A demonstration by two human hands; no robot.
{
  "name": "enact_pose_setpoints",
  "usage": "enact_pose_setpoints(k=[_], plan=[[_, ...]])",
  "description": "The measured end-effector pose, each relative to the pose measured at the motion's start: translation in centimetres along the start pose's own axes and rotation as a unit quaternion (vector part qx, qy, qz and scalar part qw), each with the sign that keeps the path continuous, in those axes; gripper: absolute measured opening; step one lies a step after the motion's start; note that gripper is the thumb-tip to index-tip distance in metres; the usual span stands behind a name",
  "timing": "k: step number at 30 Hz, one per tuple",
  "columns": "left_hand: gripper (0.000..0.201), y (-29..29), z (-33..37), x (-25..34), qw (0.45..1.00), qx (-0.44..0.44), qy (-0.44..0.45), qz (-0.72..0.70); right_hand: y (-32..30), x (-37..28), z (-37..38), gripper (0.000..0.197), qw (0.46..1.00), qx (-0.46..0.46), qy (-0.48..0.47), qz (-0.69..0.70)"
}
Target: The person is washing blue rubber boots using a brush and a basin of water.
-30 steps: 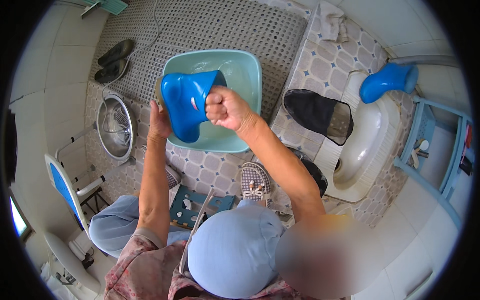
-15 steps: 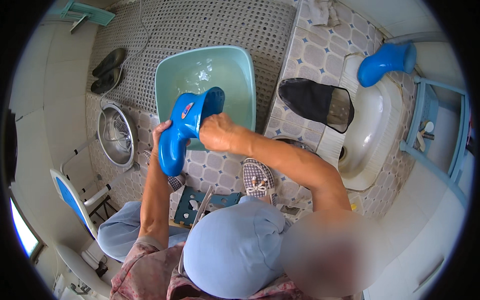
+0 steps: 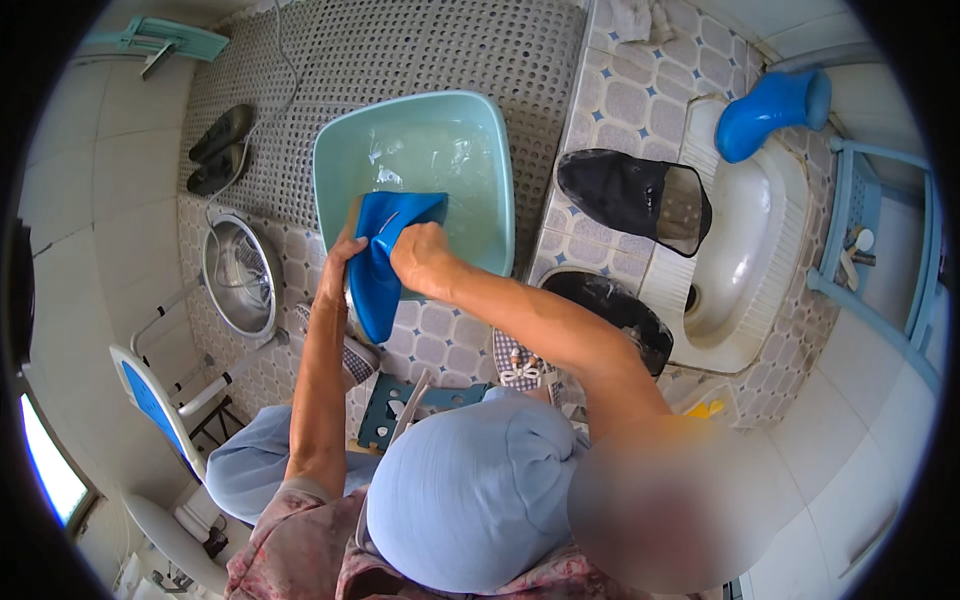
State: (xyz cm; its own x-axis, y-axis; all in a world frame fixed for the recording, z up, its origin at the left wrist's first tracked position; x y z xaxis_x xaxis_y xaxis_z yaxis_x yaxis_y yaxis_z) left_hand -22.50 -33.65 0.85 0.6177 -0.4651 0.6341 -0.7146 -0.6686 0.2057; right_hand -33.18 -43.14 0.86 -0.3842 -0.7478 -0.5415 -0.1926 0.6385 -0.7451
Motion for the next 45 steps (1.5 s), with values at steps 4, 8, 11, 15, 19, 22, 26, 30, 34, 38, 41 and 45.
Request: enact_pose_setpoints(k=[4,8,11,15,19,22,26,30,34,38,41,45], plan=[[0.074,-1.5,-1.3,2.7,0.990,0.064,0.094,0.079,0.8,3.5,0.9,0.019,0.999,-0.013,0.008,0.042],[0.079,-2.9,-3.9,5.8,0.968,0.114,0.177,0.137,-0.1,7.3,-1.8,0.040,0.987,-0.065,0.058,0.137],[0.081,-3.9,-4.5,6.5,0.979,0.085,0.163,0.089,-0.5,8.6,-2.3,0.052,0.984,-0.060,0.093,0.140],[0.075,-4.6,-6.5,6.5,0.990,0.054,0.130,0.004,1.0,8.8,0.0,0.058,0.989,-0.084,0.113,0.051],[0.070,-6.6,-6.4,5.2,0.989,0.043,0.114,-0.087,3.1,8.8,1.8,0.063,0.988,-0.053,0.143,0.016],[0.065,-6.1,-6.9,4.9,0.985,0.025,0.103,-0.134,2.2,7.7,2.4,0.062,0.985,0.033,0.161,0.055],[0.073,-6.6,-7.1,4.8,0.986,0.059,0.089,-0.130,2.9,6.4,4.6,0.053,0.972,0.073,0.181,0.132],[0.062,-5.4,-5.6,4.1,0.984,0.025,0.087,-0.152,6.7,10.7,7.1,0.056,0.974,0.125,0.148,0.119],[0.058,-6.3,-5.6,3.5,0.985,0.047,0.083,-0.144,6.0,11.6,7.1,0.054,0.950,0.087,0.178,0.243],[0.056,-7.0,-5.5,2.5,0.981,-0.017,0.089,-0.170,1.9,10.8,3.8,0.049,0.888,0.146,0.128,0.418],[0.055,-5.9,-5.0,2.0,0.963,-0.085,0.098,-0.238,-3.0,10.5,-0.5,0.043,0.850,0.131,0.128,0.494],[0.053,-6.5,-4.2,1.1,0.971,-0.110,0.095,-0.192,-7.6,9.4,-5.0,0.039,0.835,0.215,0.053,0.504]])
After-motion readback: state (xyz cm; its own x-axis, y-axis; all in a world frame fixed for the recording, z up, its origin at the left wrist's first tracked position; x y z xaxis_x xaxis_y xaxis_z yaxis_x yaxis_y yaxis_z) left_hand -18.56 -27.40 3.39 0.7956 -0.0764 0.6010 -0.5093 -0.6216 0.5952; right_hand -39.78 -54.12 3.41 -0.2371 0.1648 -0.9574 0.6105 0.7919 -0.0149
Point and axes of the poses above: each hand's wrist, its own z-axis towards the middle knuckle, its own y-axis out of the palm, x = y × z, the point moved 5 cm from there along z, towards the middle knuckle, and after that the axes turned 1 degree about y, right-handed, at the moved point
